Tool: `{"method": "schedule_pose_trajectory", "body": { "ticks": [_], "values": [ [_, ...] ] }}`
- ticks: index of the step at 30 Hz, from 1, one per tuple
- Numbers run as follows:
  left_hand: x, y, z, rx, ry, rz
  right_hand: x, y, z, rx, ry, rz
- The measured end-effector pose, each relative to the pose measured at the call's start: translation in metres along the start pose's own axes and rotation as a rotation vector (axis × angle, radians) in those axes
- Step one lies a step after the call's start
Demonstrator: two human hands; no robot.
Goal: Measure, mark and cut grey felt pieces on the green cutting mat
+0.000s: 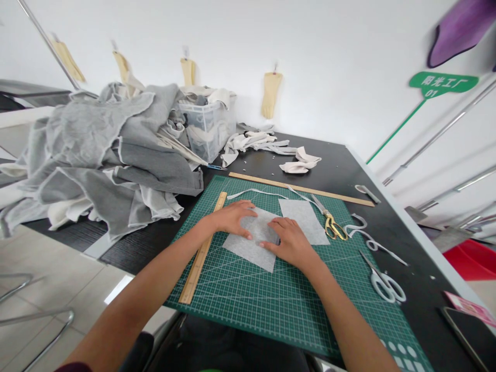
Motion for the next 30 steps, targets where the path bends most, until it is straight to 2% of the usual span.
{"method": "schedule_pose_trajectory", "body": {
  "ticks": [7, 12, 16, 19, 23, 26, 30],
  "values": [
    [-0.008, 0.009, -0.006, -0.094, -0.007, -0.07, 0.002, -0.003, 0.016, 0.085, -0.048, 0.001],
    [-0.003, 0.005, -0.008, -0.061, 0.0, -0.001, 0.006, -0.007, 0.02, 0.123, -0.053, -0.023],
    [0.001, 0.007, -0.013, -0.1, -0.004, 0.05, 0.007, -0.004, 0.02, 0.175, -0.076, 0.013],
    [0.001, 0.017, -0.016, -0.227, 0.023, 0.105, 0.003, 0.01, 0.019, 0.314, -0.103, 0.115],
    [-0.002, 0.029, -0.014, -0.58, 0.071, 0.129, -0.003, 0.025, 0.023, 0.598, -0.168, 0.234],
    [-0.002, 0.027, -0.011, -0.812, 0.105, 0.141, -0.003, 0.017, 0.033, 0.752, -0.267, 0.24],
    [0.002, 0.005, -0.015, -0.81, 0.282, 0.068, 0.0, -0.005, 0.044, 0.631, -0.372, 0.176]
  ]
}}
Point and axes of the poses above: each hand's wrist, its own x-axis towards the middle knuckle, its own y-axis out of the back of the hand, z = x × y, the point moved 5 cm from there along x, towards the middle knuckle, and after that the axes turned 10 degrees about -z, right-handed, at the moved point
